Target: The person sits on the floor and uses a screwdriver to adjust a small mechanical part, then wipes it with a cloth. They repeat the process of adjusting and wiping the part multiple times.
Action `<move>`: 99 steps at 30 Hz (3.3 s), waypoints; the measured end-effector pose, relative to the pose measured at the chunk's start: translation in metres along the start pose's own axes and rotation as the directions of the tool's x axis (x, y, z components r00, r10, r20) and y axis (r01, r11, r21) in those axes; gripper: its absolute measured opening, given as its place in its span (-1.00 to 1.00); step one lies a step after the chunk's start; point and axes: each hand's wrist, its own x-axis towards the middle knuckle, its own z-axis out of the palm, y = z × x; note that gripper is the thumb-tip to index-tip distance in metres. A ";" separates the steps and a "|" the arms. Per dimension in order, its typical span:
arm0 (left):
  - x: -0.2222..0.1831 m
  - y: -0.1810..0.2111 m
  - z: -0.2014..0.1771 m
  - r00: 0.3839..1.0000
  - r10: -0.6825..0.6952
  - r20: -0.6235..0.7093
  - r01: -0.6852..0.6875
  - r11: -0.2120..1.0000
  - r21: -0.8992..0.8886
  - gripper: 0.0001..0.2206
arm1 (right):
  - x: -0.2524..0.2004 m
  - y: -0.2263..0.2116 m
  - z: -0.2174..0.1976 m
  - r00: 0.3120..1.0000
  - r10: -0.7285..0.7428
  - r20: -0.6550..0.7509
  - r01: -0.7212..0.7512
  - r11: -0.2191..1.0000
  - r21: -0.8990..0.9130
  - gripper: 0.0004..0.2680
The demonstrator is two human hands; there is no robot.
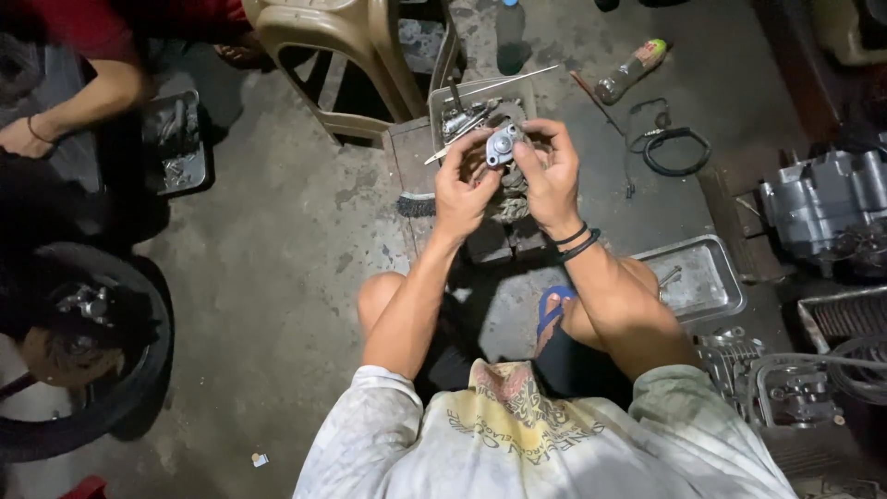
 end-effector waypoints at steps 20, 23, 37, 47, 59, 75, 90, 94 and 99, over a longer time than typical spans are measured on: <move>-0.002 0.002 -0.008 0.999 -0.053 -0.008 0.053 0.996 0.073 -0.45 | -0.010 0.015 0.007 0.995 0.092 0.043 -0.097 0.985 0.139 -0.87; -0.002 0.003 -0.009 0.999 -0.021 -0.047 0.030 0.981 0.193 -0.47 | -0.010 0.022 0.002 0.994 0.106 0.041 -0.111 0.980 0.165 -0.89; 0.002 0.026 -0.010 0.955 0.285 0.079 -0.278 0.773 0.570 -0.57 | 0.001 -0.002 -0.006 0.997 -0.071 0.027 0.075 0.979 -0.188 -0.84; 0.003 0.010 -0.022 0.789 0.469 0.398 -0.584 0.367 0.724 -0.62 | 0.003 -0.003 -0.009 0.987 0.081 0.136 -0.055 0.981 -0.185 -0.87; -0.001 0.002 -0.020 0.882 0.412 0.230 -0.443 0.558 0.701 -0.64 | 0.007 -0.036 -0.006 0.945 -0.216 0.246 0.304 0.857 -0.416 -0.93; -0.007 0.007 -0.015 0.914 0.387 0.122 -0.340 0.564 0.753 -0.62 | -0.004 -0.052 0.004 0.929 -0.194 0.316 0.352 0.730 -0.586 -0.83; -0.004 0.025 -0.005 0.934 0.358 0.017 -0.263 0.654 0.709 -0.53 | -0.007 -0.058 0.005 0.909 -0.148 0.390 0.378 0.687 -0.620 -0.76; 0.000 0.029 -0.007 0.938 0.346 0.010 -0.253 0.667 0.701 -0.50 | -0.009 -0.057 0.007 0.913 -0.118 0.391 0.348 0.724 -0.596 -0.74; 0.003 0.032 -0.014 0.918 0.396 0.033 -0.290 0.610 0.737 -0.48 | -0.008 -0.050 0.005 0.911 -0.084 0.405 0.321 0.760 -0.565 -0.71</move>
